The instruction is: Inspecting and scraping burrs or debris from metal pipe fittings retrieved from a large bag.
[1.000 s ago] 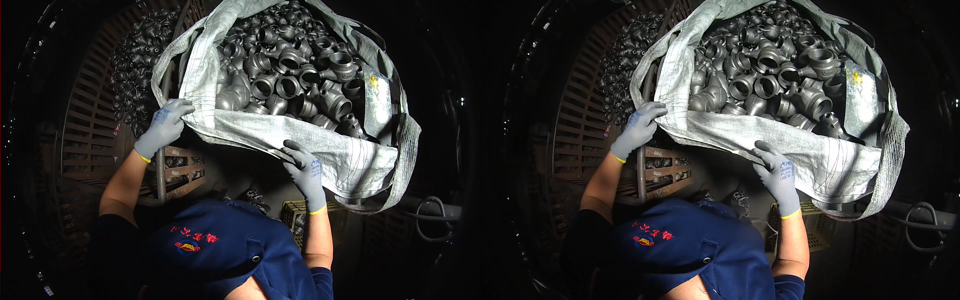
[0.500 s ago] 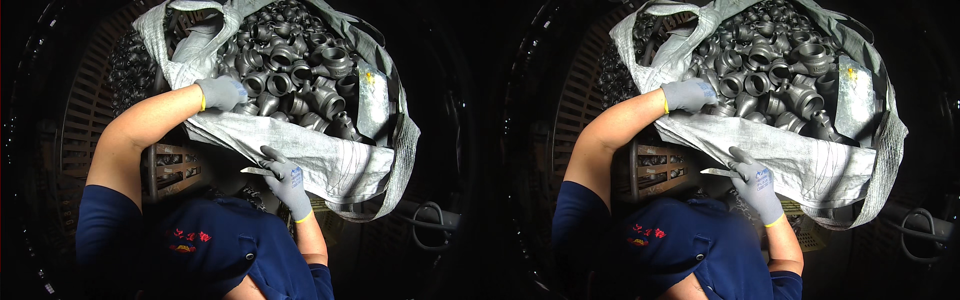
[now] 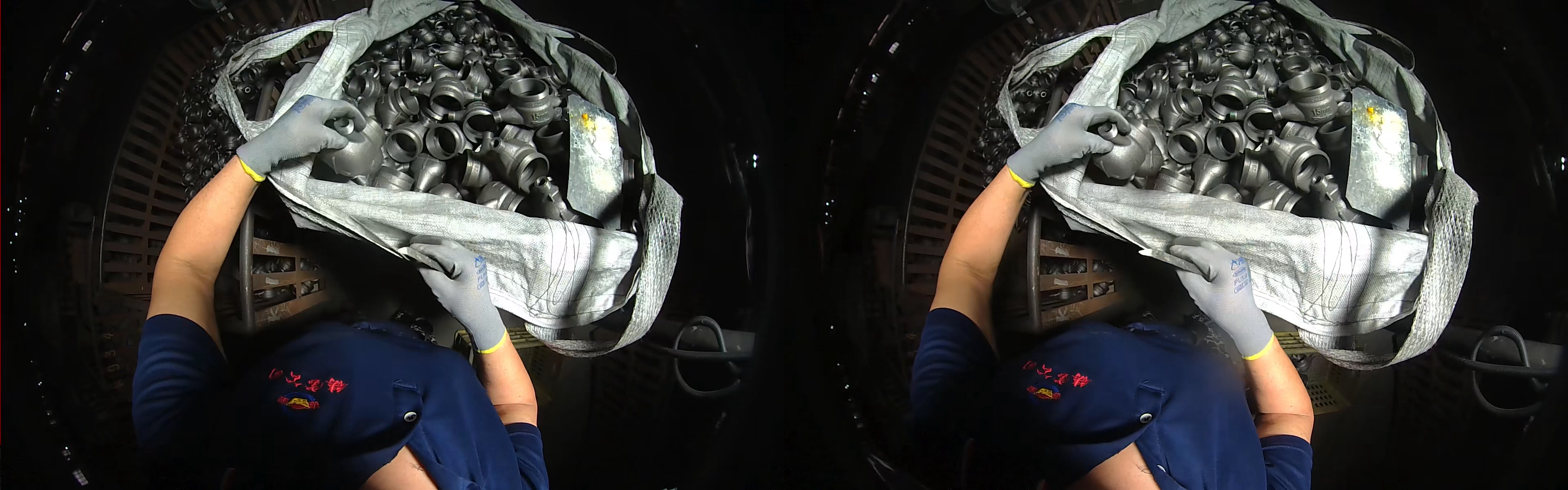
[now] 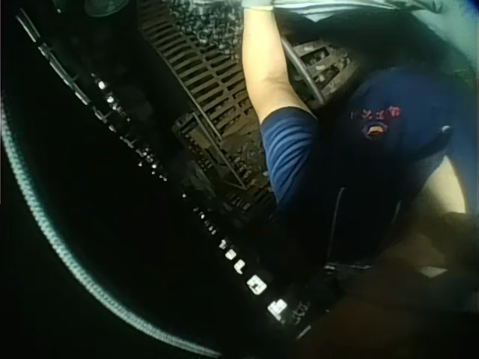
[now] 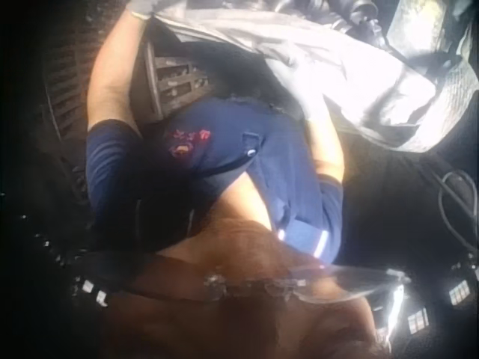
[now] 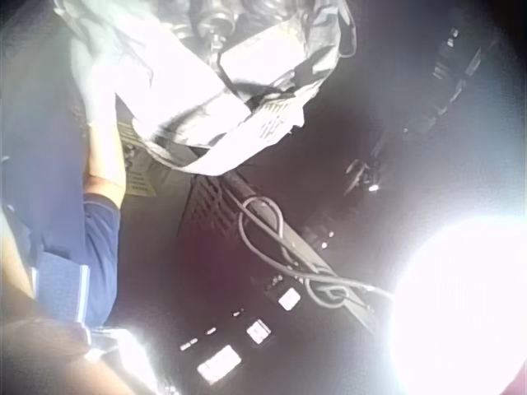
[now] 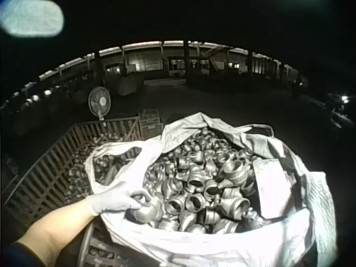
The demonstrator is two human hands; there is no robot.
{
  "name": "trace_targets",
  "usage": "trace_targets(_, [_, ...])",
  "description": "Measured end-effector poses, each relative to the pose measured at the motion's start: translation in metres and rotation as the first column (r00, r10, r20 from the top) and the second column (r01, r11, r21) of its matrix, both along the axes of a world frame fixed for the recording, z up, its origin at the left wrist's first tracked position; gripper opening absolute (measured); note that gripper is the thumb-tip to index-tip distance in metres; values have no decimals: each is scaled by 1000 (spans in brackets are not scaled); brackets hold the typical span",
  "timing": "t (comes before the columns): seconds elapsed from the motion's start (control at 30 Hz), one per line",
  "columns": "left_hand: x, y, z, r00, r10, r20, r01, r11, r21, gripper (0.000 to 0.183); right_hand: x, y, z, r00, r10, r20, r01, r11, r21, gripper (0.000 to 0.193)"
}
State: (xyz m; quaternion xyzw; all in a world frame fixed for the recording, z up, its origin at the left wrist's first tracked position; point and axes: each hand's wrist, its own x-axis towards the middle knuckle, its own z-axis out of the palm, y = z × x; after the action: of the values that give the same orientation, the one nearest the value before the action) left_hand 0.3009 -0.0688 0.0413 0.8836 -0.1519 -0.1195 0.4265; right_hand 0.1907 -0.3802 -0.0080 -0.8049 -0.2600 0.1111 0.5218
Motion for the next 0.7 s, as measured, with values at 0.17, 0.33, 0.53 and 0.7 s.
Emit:
trace_targets(0.17, [-53, -8, 49, 939, 341, 35, -254, 761, -597, 37, -4, 18, -4, 973, -57, -223, 130, 936, 327, 40])
trace_targets(0.33, [-115, 8, 47, 895, 445, 31, -230, 520, -822, 43, -1, 53, 29, 890, 22, -454, 235, 833, 501, 56])
trace_targets(0.53, [-183, 40, 19, 825, 561, -67, -315, 358, -879, 48, -18, 104, 33, 847, 179, -501, 143, 831, 538, 53])
trace_targets(0.7, [-227, 70, -18, 806, 579, -120, -285, 204, -937, 59, -48, 146, 18, 891, 128, -436, 80, 900, 429, 42])
